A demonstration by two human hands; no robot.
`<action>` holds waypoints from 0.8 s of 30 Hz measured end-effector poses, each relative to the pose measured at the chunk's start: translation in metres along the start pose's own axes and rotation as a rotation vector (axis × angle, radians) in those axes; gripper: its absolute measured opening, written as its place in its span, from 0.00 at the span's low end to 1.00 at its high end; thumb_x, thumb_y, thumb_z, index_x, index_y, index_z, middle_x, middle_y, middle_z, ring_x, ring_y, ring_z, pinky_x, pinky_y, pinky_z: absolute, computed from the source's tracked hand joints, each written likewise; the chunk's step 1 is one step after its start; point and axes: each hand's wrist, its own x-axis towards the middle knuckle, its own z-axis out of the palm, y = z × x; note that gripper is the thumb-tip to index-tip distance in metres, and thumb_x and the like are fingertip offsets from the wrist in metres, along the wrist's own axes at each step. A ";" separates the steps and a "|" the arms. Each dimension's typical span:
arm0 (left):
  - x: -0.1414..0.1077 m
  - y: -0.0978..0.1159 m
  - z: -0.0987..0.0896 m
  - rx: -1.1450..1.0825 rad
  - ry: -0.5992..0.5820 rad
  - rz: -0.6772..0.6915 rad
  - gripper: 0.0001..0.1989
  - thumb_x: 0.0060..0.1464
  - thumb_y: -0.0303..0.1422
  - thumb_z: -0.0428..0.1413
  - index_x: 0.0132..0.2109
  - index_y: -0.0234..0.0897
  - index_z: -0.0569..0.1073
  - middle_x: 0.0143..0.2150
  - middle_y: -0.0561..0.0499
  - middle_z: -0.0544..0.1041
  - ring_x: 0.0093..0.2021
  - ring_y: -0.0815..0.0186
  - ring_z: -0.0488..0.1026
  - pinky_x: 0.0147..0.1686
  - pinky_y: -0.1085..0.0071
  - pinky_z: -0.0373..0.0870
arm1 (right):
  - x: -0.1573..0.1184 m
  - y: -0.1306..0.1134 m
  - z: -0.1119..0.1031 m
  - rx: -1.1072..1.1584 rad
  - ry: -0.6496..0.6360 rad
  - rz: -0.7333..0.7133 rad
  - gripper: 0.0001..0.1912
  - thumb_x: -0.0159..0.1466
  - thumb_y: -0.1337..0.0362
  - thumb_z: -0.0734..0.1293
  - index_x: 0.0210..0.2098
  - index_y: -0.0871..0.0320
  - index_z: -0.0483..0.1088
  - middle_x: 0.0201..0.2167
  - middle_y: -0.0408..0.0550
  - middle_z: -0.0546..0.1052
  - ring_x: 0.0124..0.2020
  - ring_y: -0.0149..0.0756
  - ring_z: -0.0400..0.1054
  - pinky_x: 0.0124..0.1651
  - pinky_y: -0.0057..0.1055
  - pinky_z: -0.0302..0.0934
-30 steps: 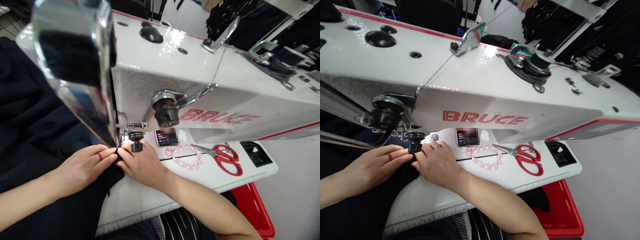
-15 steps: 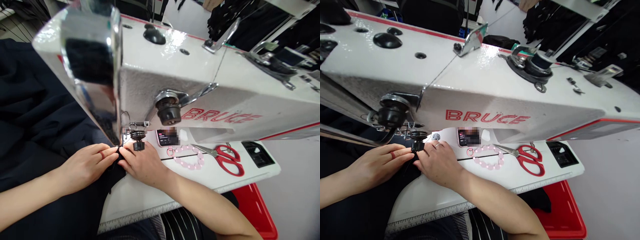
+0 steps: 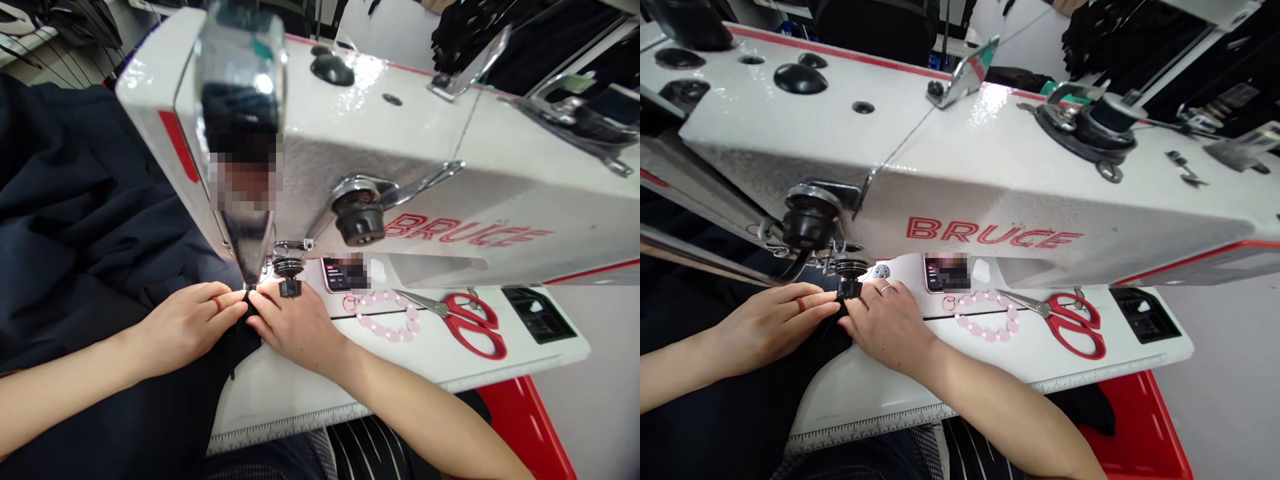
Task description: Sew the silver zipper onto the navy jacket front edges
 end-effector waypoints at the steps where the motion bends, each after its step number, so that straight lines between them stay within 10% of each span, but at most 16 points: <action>1: 0.000 0.000 0.000 -0.002 0.005 0.004 0.06 0.55 0.21 0.47 0.35 0.31 0.68 0.30 0.49 0.73 0.31 0.66 0.70 0.29 0.70 0.72 | 0.000 0.000 0.000 -0.001 -0.003 0.002 0.17 0.67 0.56 0.52 0.45 0.58 0.65 0.38 0.49 0.70 0.43 0.40 0.63 0.39 0.37 0.55; 24: 0.000 0.001 0.001 0.026 0.006 0.015 0.07 0.56 0.22 0.47 0.33 0.30 0.69 0.26 0.50 0.72 0.29 0.65 0.70 0.28 0.69 0.70 | -0.001 -0.001 -0.001 -0.014 -0.002 0.016 0.17 0.67 0.56 0.52 0.46 0.58 0.64 0.39 0.50 0.70 0.43 0.41 0.62 0.40 0.37 0.55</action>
